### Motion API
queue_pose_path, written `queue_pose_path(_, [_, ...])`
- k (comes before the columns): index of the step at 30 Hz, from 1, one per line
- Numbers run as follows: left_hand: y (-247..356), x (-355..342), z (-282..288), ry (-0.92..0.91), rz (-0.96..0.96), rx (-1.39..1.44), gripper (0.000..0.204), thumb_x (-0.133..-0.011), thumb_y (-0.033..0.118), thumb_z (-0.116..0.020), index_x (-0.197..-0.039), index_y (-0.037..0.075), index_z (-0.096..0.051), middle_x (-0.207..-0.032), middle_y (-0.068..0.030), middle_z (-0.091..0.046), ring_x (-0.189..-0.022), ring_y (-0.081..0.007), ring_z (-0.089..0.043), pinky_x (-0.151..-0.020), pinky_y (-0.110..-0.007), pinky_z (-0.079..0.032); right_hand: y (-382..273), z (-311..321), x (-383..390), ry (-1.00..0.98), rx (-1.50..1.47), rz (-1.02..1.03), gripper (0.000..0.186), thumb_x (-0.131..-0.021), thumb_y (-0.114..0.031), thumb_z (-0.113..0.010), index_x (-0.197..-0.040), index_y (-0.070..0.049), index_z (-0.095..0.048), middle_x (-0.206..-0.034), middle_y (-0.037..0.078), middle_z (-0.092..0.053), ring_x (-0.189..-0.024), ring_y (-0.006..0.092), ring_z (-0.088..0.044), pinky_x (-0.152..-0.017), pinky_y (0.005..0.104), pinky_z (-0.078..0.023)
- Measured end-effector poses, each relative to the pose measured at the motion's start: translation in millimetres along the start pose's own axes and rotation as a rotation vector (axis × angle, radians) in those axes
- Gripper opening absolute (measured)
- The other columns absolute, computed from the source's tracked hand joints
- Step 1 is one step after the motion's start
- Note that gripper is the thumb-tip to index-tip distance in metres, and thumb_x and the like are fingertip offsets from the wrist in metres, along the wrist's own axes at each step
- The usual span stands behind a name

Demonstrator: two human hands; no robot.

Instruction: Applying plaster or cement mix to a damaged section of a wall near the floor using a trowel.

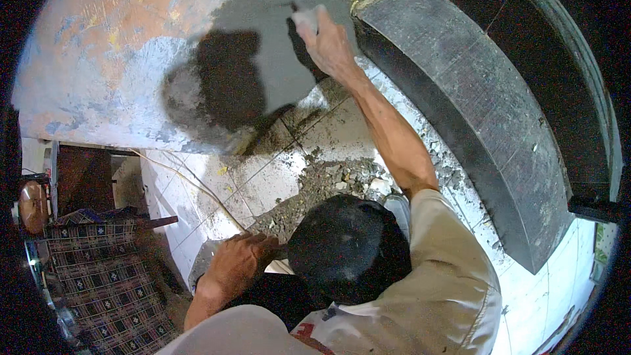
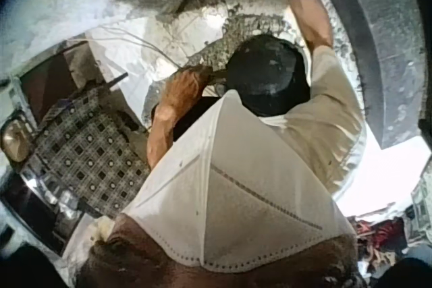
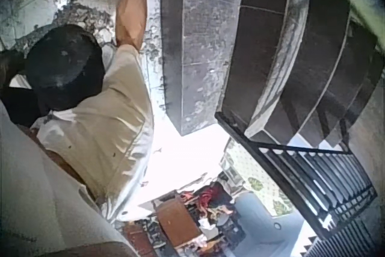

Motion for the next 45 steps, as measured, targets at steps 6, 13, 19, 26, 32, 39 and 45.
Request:
queue_pose_path(6, [1,-5,-8,-0.108,0.045,-0.047,0.013,-0.102,0.014,-0.056,-0.106,0.007,-0.065,-0.097,-0.0140,-0.070,-0.095,-0.0334,-0.071,-0.085,-0.045,-0.056,-16,11,5,0.057,-0.089,-0.016,0.045,-0.108,-0.042,-0.054,-0.109,0.003,-0.054,-0.090,0.032,-0.069,-0.084,0.0450,-0.071,-0.071,0.0512,-0.053])
queue_pose_path(13, [1,-3,-8,-0.082,0.055,-0.088,0.013,-0.102,0.015,-0.056,-0.108,0.007,-0.064,-0.097,-0.0135,-0.070,-0.089,-0.0336,-0.072,-0.077,-0.045,-0.057,-12,15,9,0.149,-0.090,-0.059,0.040,-0.106,-0.040,-0.057,-0.107,0.000,-0.056,-0.099,0.032,-0.071,-0.088,0.0465,-0.073,-0.076,0.0503,-0.057])
queue_pose_path(19, [5,-6,-6,-0.108,0.051,-0.065,0.016,-0.104,0.016,-0.054,-0.110,0.007,-0.066,-0.096,-0.0136,-0.070,-0.090,-0.0345,-0.072,-0.076,-0.046,-0.057,-10,10,13,0.213,-0.118,-0.001,0.040,-0.104,-0.040,-0.061,-0.112,-0.001,-0.053,-0.091,0.035,-0.069,-0.086,0.0544,-0.069,-0.071,0.0559,-0.056])
queue_pose_path(26, [5,-5,-9,-0.092,0.051,-0.049,0.018,-0.102,0.014,-0.053,-0.110,0.006,-0.067,-0.098,-0.0137,-0.071,-0.095,-0.0342,-0.072,-0.078,-0.045,-0.058,-24,3,17,0.045,-0.022,0.040,0.045,-0.105,-0.043,-0.059,-0.119,-0.001,-0.053,-0.088,0.035,-0.069,-0.084,0.0533,-0.070,-0.071,0.0558,-0.054])
queue_pose_path(32, [6,-5,-10,-0.086,0.022,-0.022,0.018,-0.102,0.012,-0.052,-0.111,0.006,-0.067,-0.099,-0.0140,-0.071,-0.095,-0.0342,-0.072,-0.081,-0.045,-0.057,-29,-1,21,-0.238,0.251,0.226,0.043,-0.105,-0.044,-0.057,-0.115,-0.002,-0.052,-0.086,0.031,-0.071,-0.078,0.0487,-0.071,-0.065,0.0549,-0.055])
queue_pose_path(39, [7,-4,-13,-0.083,0.000,0.001,0.018,-0.102,0.012,-0.052,-0.111,0.007,-0.066,-0.100,-0.0147,-0.072,-0.093,-0.0326,-0.073,-0.084,-0.045,-0.057,-32,-13,34,-0.392,0.376,0.350,0.039,-0.103,-0.042,-0.063,-0.108,-0.005,-0.054,-0.087,0.026,-0.072,-0.076,0.0486,-0.069,-0.063,0.0548,-0.054])
queue_pose_path(45, [4,-3,-23,-0.101,0.008,-0.054,0.018,-0.098,0.013,-0.056,-0.111,0.008,-0.066,-0.100,-0.0147,-0.071,-0.095,-0.0349,-0.072,-0.080,-0.046,-0.059,-21,-42,56,-0.264,0.267,0.228,0.041,-0.103,-0.045,-0.061,-0.118,-0.008,-0.051,-0.081,0.022,-0.071,-0.072,0.0450,-0.071,-0.061,0.0542,-0.055])
Point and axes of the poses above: each hand's wrist, its own x-axis away from the middle knuckle, its own z-axis out of the back of the hand, y = z × x, the point moved 2 cm from there along -x, towards the middle knuckle
